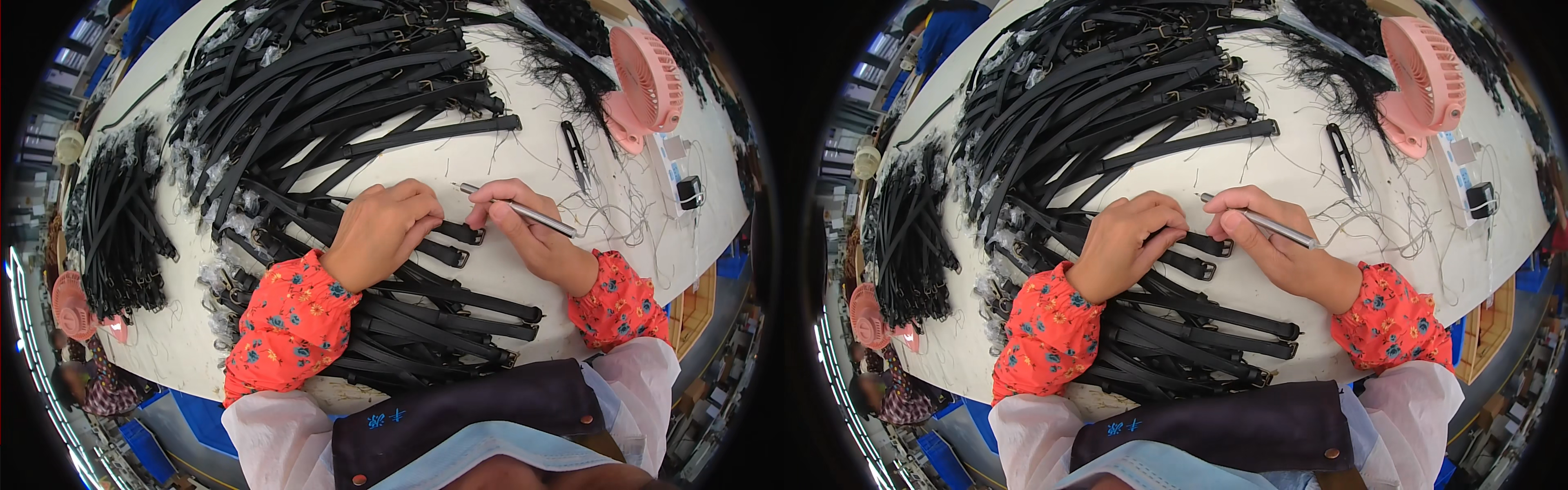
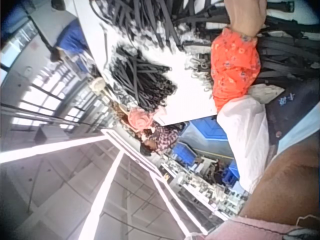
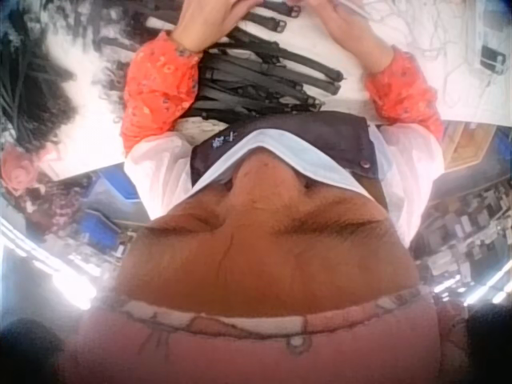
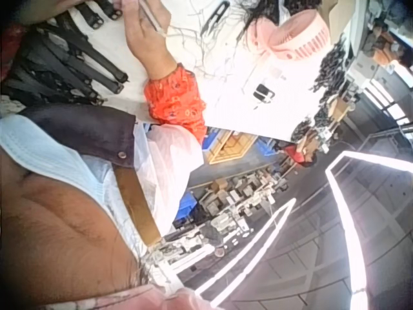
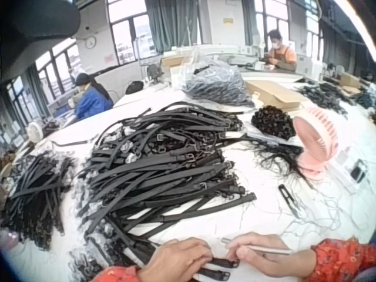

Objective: The person uses a metal tool to attach metal buckles to the ends of black leather straps. They repeatedly pick up a strap, position the buckle, and use the tool to secure the hardware. The finished straps are placed on a pile on the table.

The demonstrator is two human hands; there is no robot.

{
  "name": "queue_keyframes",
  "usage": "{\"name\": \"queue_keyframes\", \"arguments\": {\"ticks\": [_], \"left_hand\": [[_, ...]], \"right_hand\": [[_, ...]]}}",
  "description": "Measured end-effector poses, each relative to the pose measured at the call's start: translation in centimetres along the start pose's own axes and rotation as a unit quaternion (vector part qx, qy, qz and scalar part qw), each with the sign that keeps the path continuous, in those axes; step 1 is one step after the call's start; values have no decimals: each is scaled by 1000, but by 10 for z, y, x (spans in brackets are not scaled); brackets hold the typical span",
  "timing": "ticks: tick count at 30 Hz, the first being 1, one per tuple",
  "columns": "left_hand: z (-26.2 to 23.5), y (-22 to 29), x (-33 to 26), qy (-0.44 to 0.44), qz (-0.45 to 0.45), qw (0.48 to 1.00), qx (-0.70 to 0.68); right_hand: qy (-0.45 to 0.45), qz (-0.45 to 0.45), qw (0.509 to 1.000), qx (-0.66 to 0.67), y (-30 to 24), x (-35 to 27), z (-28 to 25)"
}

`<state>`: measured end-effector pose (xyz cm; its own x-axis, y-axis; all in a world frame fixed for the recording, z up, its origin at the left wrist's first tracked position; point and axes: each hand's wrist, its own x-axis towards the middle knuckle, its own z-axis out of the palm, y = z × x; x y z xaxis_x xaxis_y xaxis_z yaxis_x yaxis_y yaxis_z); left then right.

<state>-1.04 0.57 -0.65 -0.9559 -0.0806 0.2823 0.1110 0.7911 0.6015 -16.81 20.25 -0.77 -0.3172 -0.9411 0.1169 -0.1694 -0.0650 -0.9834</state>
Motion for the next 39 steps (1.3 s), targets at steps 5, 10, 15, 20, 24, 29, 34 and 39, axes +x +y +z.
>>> {"name": "queue_keyframes", "arguments": {"ticks": [5, 10, 15, 20, 24, 29, 34, 39], "left_hand": [[2, 4, 4, 71, 42, 993, 88], [5, -4, -2, 3, -13, 999, -33], [-8, 0, 1, -47, -70, 990, -113], [-1, 0, 0, -31, -59, 994, -89], [7, -6, 1, -3, -4, 999, -40], [8, -7, 2, 19, -12, 998, -56], [5, -5, 2, 11, -21, 998, -58], [6, -4, 3, 9, -15, 999, -47]], "right_hand": [[5, 3, 1000, 2, 1, -1, 0], [22, 12, 996, 83, 3, -2, 2], [12, 78, 990, 118, 2, -1, -2], [22, 105, 988, 107, 2, 0, -2], [13, 96, 991, 88, 4, 0, -1], [-5, 105, 991, 80, 2, 0, -1], [-8, 106, 991, 79, 1, 0, -1], [-6, 111, 990, 86, 2, 1, 1]]}}
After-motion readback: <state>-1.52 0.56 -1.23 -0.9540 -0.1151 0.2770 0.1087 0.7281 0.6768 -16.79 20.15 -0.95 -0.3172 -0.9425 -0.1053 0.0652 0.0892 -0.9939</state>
